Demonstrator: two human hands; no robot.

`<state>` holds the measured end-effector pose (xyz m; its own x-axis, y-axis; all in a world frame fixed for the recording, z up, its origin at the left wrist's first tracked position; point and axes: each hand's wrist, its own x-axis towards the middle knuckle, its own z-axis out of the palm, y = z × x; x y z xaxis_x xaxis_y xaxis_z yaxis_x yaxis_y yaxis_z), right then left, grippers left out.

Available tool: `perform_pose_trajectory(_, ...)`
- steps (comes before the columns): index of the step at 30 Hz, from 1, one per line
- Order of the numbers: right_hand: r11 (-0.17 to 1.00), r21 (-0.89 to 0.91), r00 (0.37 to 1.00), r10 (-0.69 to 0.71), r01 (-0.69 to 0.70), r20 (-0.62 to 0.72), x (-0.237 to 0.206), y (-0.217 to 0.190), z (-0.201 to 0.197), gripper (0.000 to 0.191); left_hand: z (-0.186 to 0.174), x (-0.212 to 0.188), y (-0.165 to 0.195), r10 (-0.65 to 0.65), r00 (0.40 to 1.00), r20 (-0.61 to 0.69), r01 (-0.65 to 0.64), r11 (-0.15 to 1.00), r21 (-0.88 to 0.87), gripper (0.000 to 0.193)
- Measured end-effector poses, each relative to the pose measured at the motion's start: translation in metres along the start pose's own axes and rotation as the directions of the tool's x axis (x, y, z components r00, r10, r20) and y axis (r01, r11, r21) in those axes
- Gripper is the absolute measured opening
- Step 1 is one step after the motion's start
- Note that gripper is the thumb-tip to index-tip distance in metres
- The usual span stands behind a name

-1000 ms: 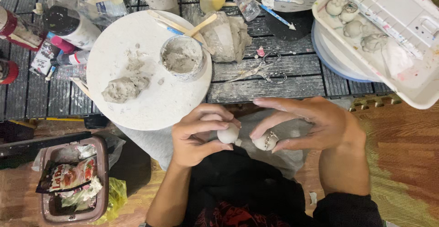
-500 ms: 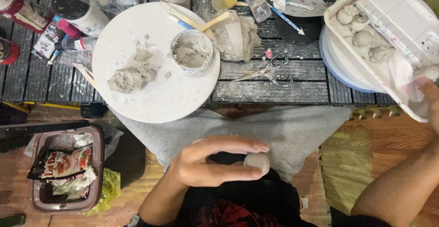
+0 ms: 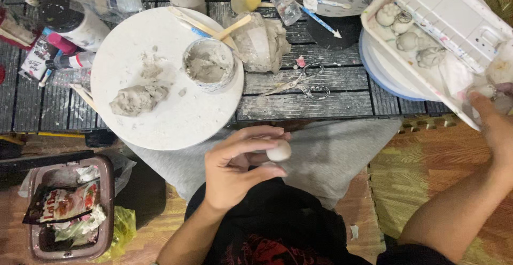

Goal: The person shapes a small piece of gray clay into a ball and then attaches smaller clay pieces to form a paw-like structure. The person repeatedly rolls, pinches, and smooths the clay by hand to refine the shape.

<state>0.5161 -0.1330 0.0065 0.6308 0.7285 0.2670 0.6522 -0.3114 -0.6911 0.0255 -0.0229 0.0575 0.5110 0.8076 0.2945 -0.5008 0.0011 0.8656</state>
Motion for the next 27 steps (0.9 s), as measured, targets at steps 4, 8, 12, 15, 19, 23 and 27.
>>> perform_pose_trajectory(4,0.989,0.050,0.990,0.141,-0.140,-0.009,0.000,0.000,0.001,0.032,0.001,0.000,0.002,0.258,0.959,0.118,-0.284,0.862,0.420,0.037)
perform_pose_trajectory(8,0.949,0.315,0.999,0.022,-0.011,-0.032,-0.031,-0.057,0.014,0.031,-0.004,0.000,0.005,0.366,0.898,0.245,-0.441,0.753,0.488,0.040)
perform_pose_trajectory(12,0.699,0.229,0.723,-0.691,0.677,-0.028,-0.088,-0.153,0.057,0.051,0.000,0.005,0.003,0.428,0.848,0.312,-0.518,0.792,0.324,0.041)
perform_pose_trajectory(15,0.502,0.432,0.539,-0.841,0.749,0.043,-0.111,-0.209,0.087,0.064,0.001,0.004,0.008,0.444,0.827,0.345,-0.555,0.745,0.371,0.038)
perform_pose_trajectory(19,0.476,0.584,0.564,-0.825,0.657,0.038,-0.118,-0.242,0.093,0.062,-0.003,-0.002,0.019,0.438,0.827,0.352,-0.559,0.702,0.441,0.036)
perform_pose_trajectory(23,0.487,0.583,0.579,-0.814,0.650,0.035,-0.124,-0.250,0.092,0.061,-0.002,-0.004,0.021,0.448,0.828,0.338,-0.561,0.685,0.465,0.036)
perform_pose_trajectory(27,0.475,0.590,0.564,-0.825,0.653,0.040,-0.126,-0.251,0.094,0.058,0.000,-0.005,0.020,0.386,0.874,0.296,-0.482,0.767,0.423,0.038)
